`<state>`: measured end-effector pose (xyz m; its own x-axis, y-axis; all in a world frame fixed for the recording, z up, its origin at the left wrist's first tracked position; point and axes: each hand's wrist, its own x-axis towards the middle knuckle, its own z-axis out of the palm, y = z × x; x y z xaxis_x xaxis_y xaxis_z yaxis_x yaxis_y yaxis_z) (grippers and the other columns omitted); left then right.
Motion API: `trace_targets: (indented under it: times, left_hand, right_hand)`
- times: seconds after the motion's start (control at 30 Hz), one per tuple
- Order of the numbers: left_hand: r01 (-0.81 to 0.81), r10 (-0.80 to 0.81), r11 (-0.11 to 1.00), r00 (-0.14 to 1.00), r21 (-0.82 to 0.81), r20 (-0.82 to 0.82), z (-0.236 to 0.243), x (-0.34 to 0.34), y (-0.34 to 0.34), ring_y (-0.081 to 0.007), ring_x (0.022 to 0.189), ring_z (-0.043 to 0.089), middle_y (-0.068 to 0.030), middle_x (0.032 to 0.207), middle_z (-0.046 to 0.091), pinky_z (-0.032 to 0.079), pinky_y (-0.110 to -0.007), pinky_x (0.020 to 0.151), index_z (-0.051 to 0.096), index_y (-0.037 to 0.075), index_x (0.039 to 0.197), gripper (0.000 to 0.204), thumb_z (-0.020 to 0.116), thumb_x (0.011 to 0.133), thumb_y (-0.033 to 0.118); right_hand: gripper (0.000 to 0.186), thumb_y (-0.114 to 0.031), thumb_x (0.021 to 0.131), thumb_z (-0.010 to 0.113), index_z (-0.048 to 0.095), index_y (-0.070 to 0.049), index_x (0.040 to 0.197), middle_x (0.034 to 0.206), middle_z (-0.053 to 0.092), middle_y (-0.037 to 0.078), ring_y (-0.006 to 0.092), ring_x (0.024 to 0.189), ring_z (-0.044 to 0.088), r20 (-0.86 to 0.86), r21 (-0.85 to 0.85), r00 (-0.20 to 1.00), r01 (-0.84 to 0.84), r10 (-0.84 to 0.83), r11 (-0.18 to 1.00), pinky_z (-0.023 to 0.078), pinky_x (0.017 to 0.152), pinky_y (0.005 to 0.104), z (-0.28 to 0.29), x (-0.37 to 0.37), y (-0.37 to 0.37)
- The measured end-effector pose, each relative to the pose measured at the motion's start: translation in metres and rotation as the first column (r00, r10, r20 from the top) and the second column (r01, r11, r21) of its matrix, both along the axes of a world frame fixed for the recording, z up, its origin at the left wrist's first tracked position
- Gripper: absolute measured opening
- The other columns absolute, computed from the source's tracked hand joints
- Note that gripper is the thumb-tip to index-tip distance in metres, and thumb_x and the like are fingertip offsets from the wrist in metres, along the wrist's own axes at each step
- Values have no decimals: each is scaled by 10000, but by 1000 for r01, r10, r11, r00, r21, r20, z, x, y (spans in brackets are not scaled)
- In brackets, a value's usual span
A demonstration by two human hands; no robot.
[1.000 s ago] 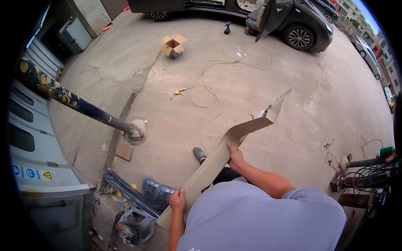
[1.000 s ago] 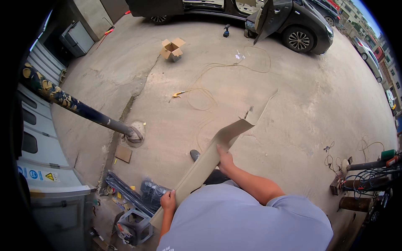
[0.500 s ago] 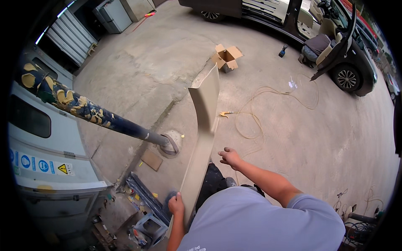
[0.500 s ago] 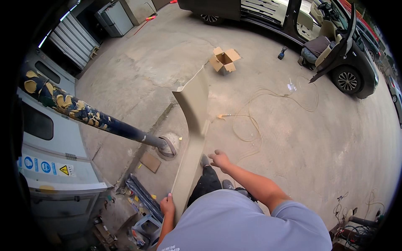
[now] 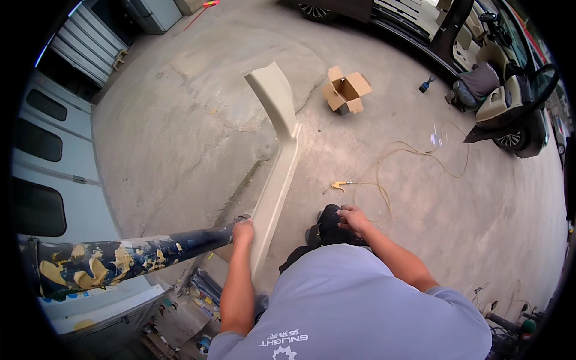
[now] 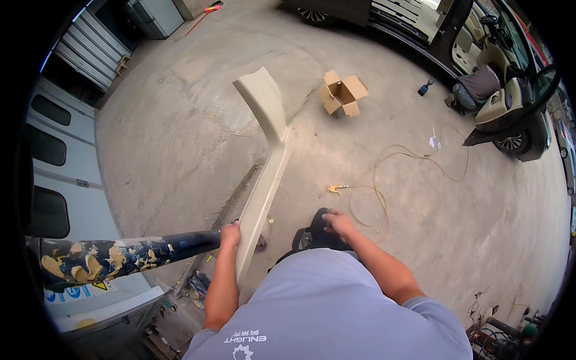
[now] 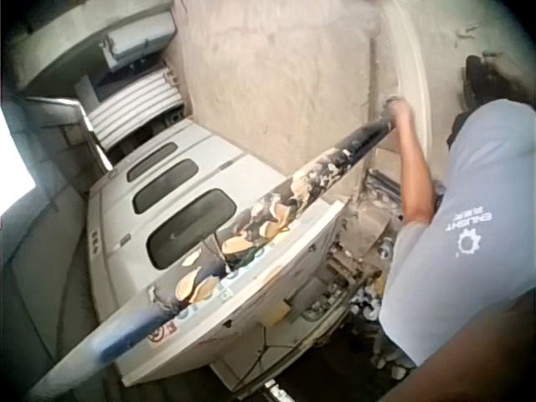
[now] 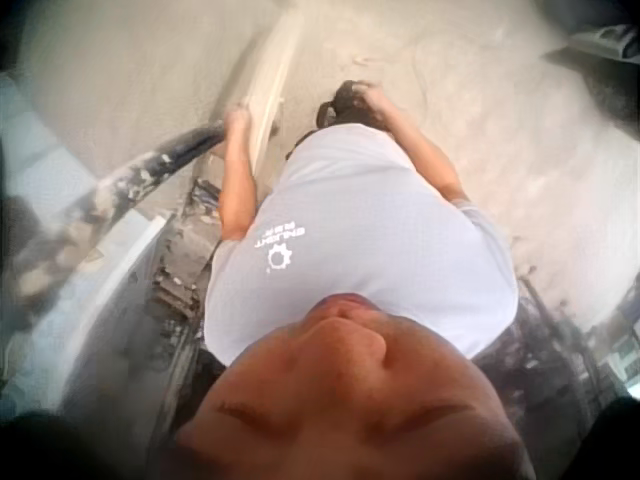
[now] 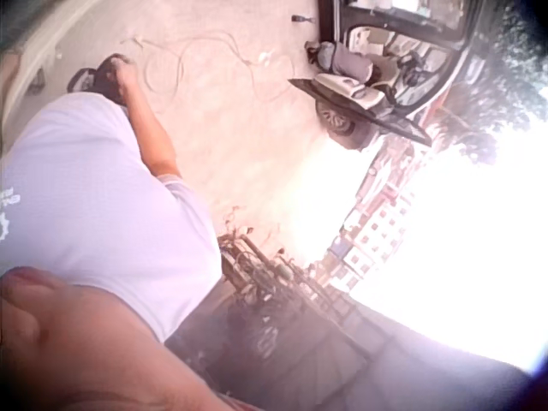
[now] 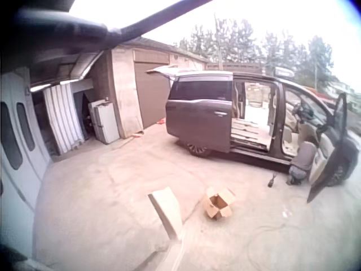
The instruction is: The person installs a long black rubber seal along the edge of a car's trunk lid, pressing it into place by hand. They then retrieve a beige plastic trim piece from a pile of parts and place it inside the trunk. Finally, they use a metal pry tool to remove a small blue plastic fastener from the trunk's interior lining.
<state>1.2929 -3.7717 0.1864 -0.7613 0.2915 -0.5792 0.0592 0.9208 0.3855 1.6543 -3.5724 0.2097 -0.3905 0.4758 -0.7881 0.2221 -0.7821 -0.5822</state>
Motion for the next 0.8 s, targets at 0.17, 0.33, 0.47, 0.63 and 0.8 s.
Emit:
trace_targets:
  times: [0.17, 0.33, 0.47, 0.63, 0.8]
  left_hand:
    - [-11, -5, 994, 990, 113, 141, 3, -97, 186, -385, 1111, 671, -270, 1199, 701, 489, -454, 964, 694, -72, 1175, 476, 618, 988, 359]
    - [-132, -10, 966, 838, 221, 545, 33, -150, 324, -274, 942, 682, -179, 1073, 734, 518, -398, 862, 719, -24, 1129, 445, 594, 1023, 389]
    - [-151, -107, 955, 628, 255, 771, 61, -213, 412, -196, 701, 655, -95, 849, 715, 527, -334, 635, 728, 30, 1048, 424, 579, 1034, 426]
    - [-282, -190, 925, 241, 256, 952, 132, -301, 505, -142, 505, 475, -34, 609, 506, 409, -297, 472, 631, -34, 951, 401, 487, 1027, 332]
    - [-415, -437, 819, -3, 397, 899, 109, -413, 573, -148, 537, 462, -36, 602, 459, 425, -283, 535, 605, -61, 1063, 446, 515, 1009, 373]
  right_hand:
    - [57, -137, 964, 657, 609, -107, 973, 738, 472, -52, 85, 653, 509, -29, -91, 989, 144, -147, 985, 561, 738, 330, -12, -75, 110]
    - [102, -178, 956, 652, 649, -89, 1006, 762, 494, -31, 103, 692, 527, -74, -54, 995, 62, -66, 997, 561, 756, 340, -21, -162, 239]
    - [91, -185, 953, 647, 617, -104, 927, 776, 489, -34, 94, 724, 529, -50, -11, 999, 15, -15, 1000, 561, 774, 341, 14, -254, 364]
    - [106, -186, 940, 668, 597, -108, 931, 780, 490, -40, 86, 716, 532, -28, 131, 998, -59, 63, 990, 570, 766, 336, 29, -358, 514]
    - [129, -178, 927, 673, 577, -109, 875, 783, 482, -37, 92, 721, 529, 68, 178, 995, -85, 74, 980, 576, 723, 336, -13, -443, 633]
